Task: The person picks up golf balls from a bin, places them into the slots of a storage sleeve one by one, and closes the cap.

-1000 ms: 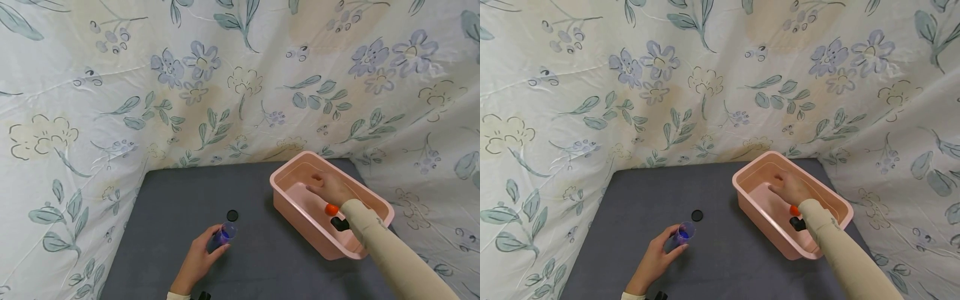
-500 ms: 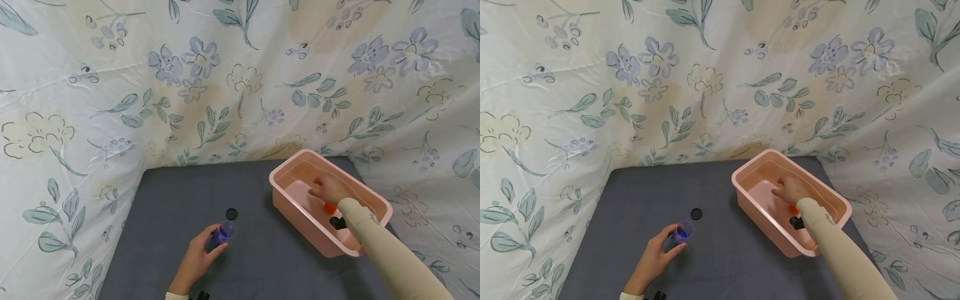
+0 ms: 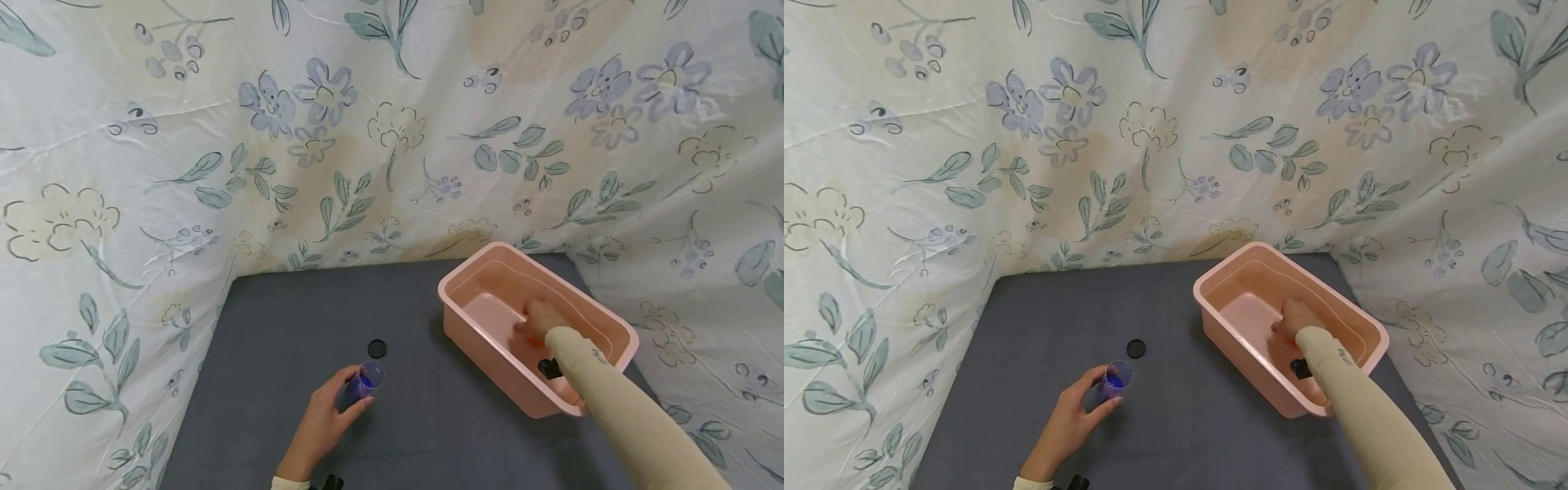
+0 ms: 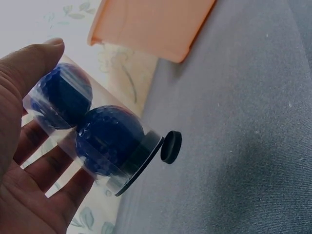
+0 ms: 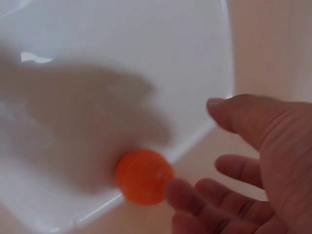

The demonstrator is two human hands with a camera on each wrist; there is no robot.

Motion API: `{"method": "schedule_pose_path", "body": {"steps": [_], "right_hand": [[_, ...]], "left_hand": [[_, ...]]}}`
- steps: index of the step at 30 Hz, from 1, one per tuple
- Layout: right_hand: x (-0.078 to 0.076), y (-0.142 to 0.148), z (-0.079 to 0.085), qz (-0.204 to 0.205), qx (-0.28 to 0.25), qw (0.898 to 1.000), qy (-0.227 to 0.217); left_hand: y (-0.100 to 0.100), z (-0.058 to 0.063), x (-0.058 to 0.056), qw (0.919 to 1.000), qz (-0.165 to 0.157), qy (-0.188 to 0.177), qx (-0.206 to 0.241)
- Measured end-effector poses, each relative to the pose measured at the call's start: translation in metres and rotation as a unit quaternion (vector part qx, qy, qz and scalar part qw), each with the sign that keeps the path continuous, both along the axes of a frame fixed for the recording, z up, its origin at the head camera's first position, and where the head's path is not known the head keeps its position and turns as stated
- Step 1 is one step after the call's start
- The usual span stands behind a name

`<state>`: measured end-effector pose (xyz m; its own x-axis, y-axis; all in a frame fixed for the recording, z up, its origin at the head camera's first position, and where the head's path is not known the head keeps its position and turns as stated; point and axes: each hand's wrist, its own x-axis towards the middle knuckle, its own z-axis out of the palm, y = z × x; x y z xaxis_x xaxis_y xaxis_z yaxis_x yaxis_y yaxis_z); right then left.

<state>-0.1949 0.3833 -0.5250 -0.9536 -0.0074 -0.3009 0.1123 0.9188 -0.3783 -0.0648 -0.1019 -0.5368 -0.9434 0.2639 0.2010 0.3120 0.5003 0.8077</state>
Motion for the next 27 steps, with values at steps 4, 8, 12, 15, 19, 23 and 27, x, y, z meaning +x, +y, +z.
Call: {"method": "schedule_pose_path", "body": {"steps": [4,8,12,15,19,23,27], "right_hand": [[0.004,-0.001,0.000,0.005,0.068,0.998,0.002],[0.006,-0.005,-0.001,0.016,0.105,0.994,0.012],[0.006,-0.007,-0.006,0.018,0.117,0.993,0.002],[0.006,-0.009,-0.009,0.020,0.130,0.991,-0.010],[0.007,-0.013,-0.009,0.029,0.148,0.988,-0.020],[0.009,-0.017,-0.007,0.042,0.163,0.985,-0.019],[0.009,-0.017,-0.008,0.048,0.170,0.984,-0.016]], "left_hand": [[-0.001,0.000,0.001,1.0000,0.004,-0.003,-0.002],[-0.001,0.000,0.001,1.0000,0.005,-0.006,0.001],[-0.001,-0.001,0.002,1.0000,0.004,0.001,0.002],[-0.002,-0.001,0.002,1.0000,0.006,0.003,0.001],[-0.002,0.001,0.003,0.9999,0.010,-0.007,0.003],[-0.003,0.003,0.003,0.9998,0.014,-0.016,0.000],[-0.003,0.003,0.003,0.9997,0.014,-0.018,-0.002]]}}
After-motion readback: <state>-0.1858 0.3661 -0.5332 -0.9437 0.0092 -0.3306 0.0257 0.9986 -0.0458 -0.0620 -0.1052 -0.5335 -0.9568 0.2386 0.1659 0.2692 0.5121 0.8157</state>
